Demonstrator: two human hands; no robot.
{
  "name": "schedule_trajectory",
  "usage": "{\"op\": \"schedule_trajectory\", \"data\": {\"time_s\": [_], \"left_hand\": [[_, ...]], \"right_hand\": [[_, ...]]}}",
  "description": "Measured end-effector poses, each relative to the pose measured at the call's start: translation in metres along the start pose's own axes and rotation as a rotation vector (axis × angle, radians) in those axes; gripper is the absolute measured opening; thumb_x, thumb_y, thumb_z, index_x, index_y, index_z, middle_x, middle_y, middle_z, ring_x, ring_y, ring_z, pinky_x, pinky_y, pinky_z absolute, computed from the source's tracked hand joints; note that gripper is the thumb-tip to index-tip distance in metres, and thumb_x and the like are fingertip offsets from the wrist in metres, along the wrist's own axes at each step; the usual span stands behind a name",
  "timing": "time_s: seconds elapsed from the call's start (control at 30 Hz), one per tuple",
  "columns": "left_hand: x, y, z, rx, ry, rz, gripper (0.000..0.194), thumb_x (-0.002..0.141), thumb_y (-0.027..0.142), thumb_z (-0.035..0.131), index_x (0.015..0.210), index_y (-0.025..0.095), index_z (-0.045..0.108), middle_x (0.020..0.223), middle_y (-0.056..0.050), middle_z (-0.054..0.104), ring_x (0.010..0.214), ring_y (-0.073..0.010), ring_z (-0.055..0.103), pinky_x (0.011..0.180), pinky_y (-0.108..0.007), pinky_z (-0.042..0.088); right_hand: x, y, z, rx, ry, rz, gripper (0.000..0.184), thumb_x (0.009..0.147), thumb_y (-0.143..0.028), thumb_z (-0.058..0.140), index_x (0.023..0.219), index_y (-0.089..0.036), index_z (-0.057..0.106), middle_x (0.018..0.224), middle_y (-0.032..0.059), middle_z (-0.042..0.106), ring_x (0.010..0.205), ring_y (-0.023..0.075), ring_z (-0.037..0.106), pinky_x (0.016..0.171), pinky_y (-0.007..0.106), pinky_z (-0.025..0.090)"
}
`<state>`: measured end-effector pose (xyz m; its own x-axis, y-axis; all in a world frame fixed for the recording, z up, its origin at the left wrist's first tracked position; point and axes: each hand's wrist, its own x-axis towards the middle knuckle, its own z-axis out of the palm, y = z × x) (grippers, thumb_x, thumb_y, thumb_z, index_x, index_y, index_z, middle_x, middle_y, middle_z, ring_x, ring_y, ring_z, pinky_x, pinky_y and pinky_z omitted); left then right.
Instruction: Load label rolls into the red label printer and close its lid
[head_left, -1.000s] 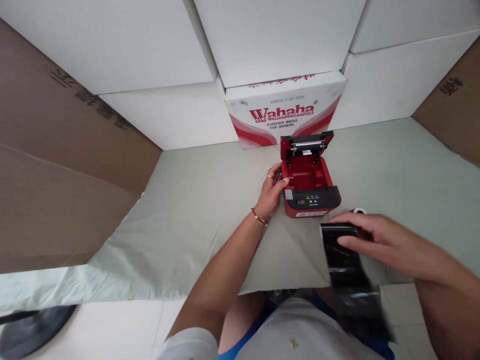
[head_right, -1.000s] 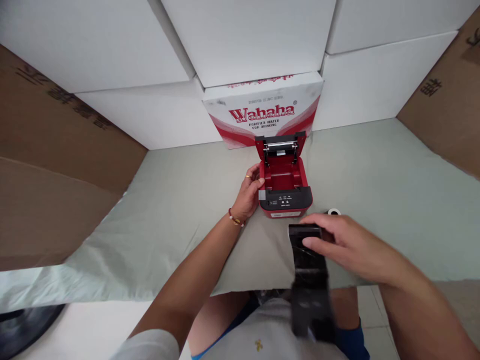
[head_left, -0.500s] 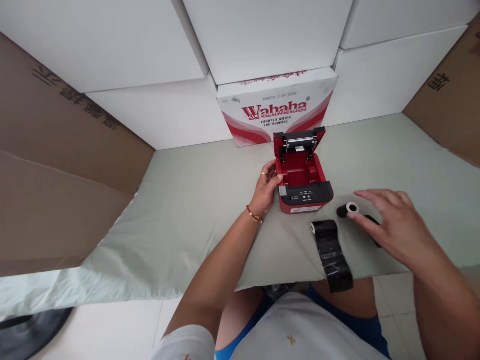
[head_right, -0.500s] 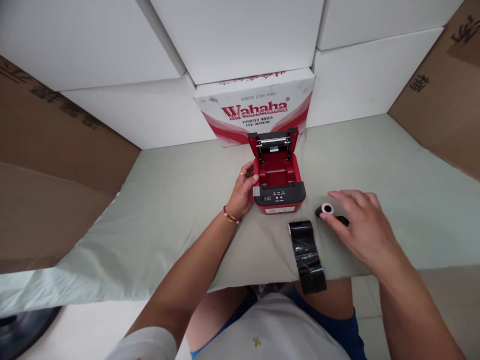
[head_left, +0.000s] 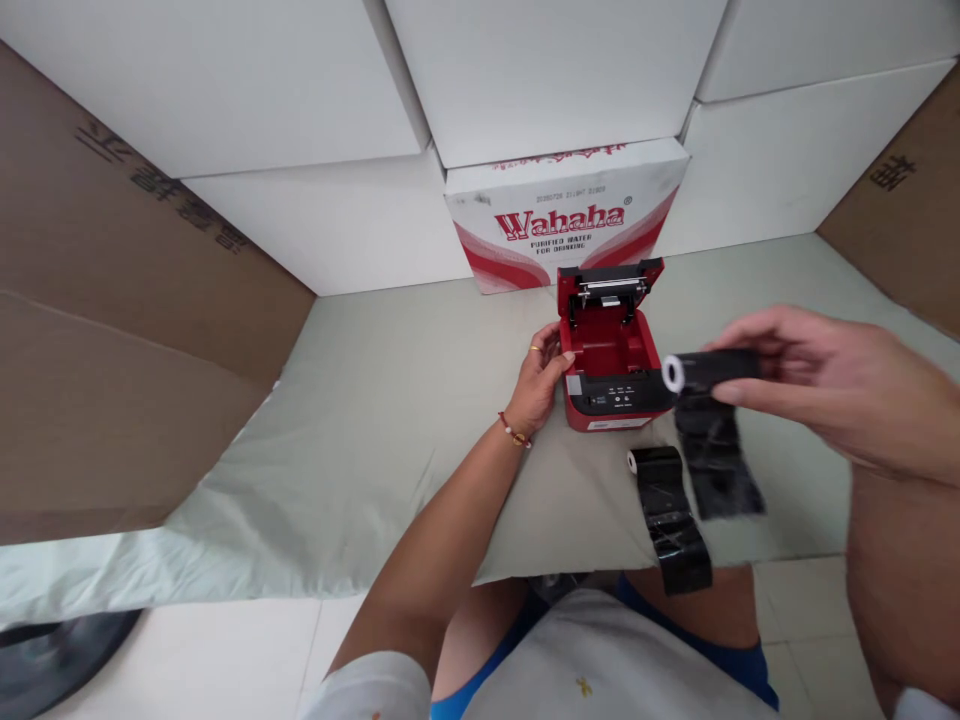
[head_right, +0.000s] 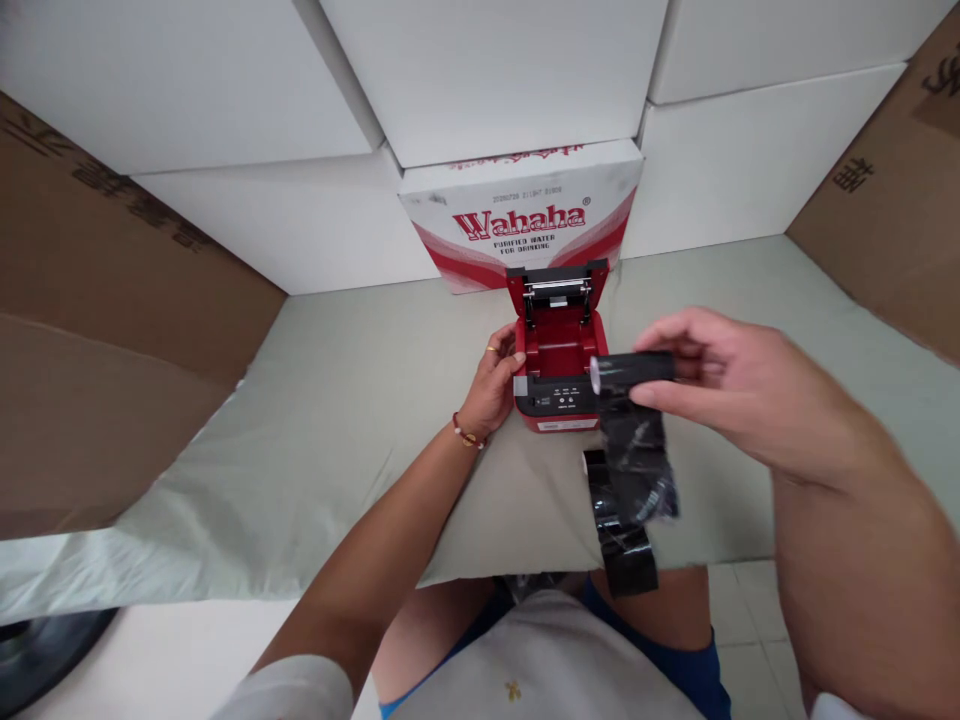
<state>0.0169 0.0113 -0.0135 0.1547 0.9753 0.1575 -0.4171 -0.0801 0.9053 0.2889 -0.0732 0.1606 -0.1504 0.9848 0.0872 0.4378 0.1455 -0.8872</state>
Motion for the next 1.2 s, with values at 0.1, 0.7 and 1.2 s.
{"op": "schedule_trajectory", "data": {"time_s": [0.1, 0.7, 1.2], "left_hand": [[0.000, 0.001, 0.001, -0.020, 0.003, -0.017, 0.064, 0.083, 0.052, 0.085, 0.137, 0.029, 0.057, 0.151, -0.008, 0.062, 0.145, -0.0283, 0.056, 0.126, -0.050, 0.041], [-0.047, 0.029, 0.031, 1.046, 0.096, 0.833, 0.032, 0.106, 0.041, 0.052, 0.131, 0.025, 0.066, 0.127, -0.010, 0.069, 0.142, -0.0281, 0.058, 0.129, -0.055, 0.037], [-0.057, 0.027, 0.039, 1.158, 0.026, 0.957, 0.036, 0.096, 0.021, 0.064, 0.131, 0.025, 0.070, 0.112, -0.006, 0.079, 0.127, -0.0258, 0.069, 0.128, -0.053, 0.036]], "right_hand": [[0.036, 0.006, 0.041, 0.097, -0.092, 0.079, 0.041, 0.079, -0.049, 0.086, 0.111, -0.027, 0.072, 0.102, 0.0054, 0.080, 0.091, 0.0263, 0.077, 0.076, 0.039, 0.063], [0.092, 0.042, 0.087, -0.584, -0.020, -0.098, 0.039, 0.087, -0.025, 0.071, 0.124, -0.027, 0.078, 0.107, 0.0086, 0.073, 0.116, 0.0325, 0.064, 0.104, 0.050, 0.051], [0.091, -0.006, 0.097, -1.093, -0.224, -0.140, 0.035, 0.098, -0.010, 0.049, 0.119, -0.014, 0.078, 0.121, 0.0216, 0.079, 0.118, 0.0402, 0.068, 0.089, 0.050, 0.052]]}}
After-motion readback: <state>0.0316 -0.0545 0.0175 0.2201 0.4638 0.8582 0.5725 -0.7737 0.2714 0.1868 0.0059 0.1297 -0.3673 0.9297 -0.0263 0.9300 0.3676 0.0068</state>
